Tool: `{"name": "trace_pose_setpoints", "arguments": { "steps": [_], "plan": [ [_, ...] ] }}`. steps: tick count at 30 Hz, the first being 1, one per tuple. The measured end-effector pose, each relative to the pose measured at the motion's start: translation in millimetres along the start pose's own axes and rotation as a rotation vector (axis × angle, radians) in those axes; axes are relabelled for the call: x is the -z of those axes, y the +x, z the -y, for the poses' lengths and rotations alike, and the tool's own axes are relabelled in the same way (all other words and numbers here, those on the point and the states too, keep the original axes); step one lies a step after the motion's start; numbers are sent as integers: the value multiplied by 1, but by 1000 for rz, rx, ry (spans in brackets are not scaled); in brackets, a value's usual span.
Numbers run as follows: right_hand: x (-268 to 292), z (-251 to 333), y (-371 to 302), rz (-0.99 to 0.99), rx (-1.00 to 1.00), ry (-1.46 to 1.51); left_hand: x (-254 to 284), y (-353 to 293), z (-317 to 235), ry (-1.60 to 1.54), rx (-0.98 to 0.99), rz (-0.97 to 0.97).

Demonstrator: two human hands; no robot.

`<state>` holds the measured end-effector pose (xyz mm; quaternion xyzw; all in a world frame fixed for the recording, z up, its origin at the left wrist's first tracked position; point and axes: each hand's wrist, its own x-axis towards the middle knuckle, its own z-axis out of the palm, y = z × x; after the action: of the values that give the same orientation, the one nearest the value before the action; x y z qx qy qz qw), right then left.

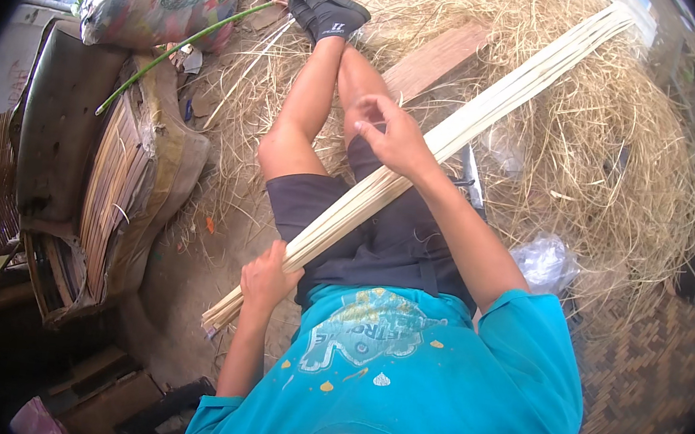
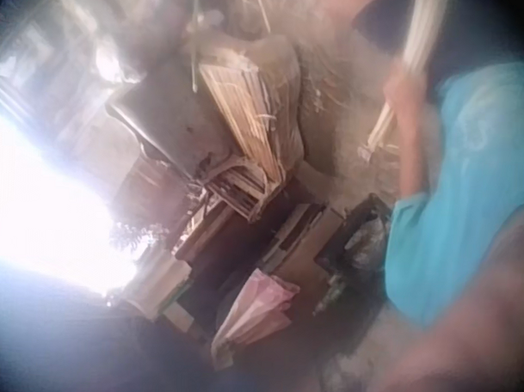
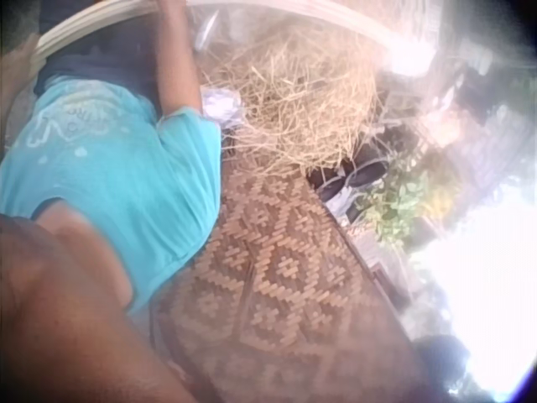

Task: The person sits on a pile of straw and uses a machete to split long bamboo stalks into thin strips. They repeatedly strike the bamboo against a wooden plank to separate the fibers, then gather the finished strips into a bundle.

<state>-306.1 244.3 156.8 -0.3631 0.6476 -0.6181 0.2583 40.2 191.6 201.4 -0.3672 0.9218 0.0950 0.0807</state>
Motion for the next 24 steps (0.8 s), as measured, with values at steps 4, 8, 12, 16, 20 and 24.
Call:
{"name": "trace_pose_setpoints", "arguments": {
  "steps": [4,8,12,16,20,24],
  "plan": [
    [35,6,4,86,4,-566,-4,-1,1,27,-25,-59],
    [46,11,-7,397,-208,-930,-11,-3,2,39,-30,-98],
    [35,-5,-6,236,-224,-306,-11,-3,2,28,-56,-123],
    [33,-4,-7,170,-109,-383,-12,-3,2,39,-62,-145],
    [28,5,-17,159,-111,-891,-11,-3,2,40,-54,-126],
    [28,2,-16,234,-83,-798,-8,-3,2,35,-56,-115]
  ]
}}
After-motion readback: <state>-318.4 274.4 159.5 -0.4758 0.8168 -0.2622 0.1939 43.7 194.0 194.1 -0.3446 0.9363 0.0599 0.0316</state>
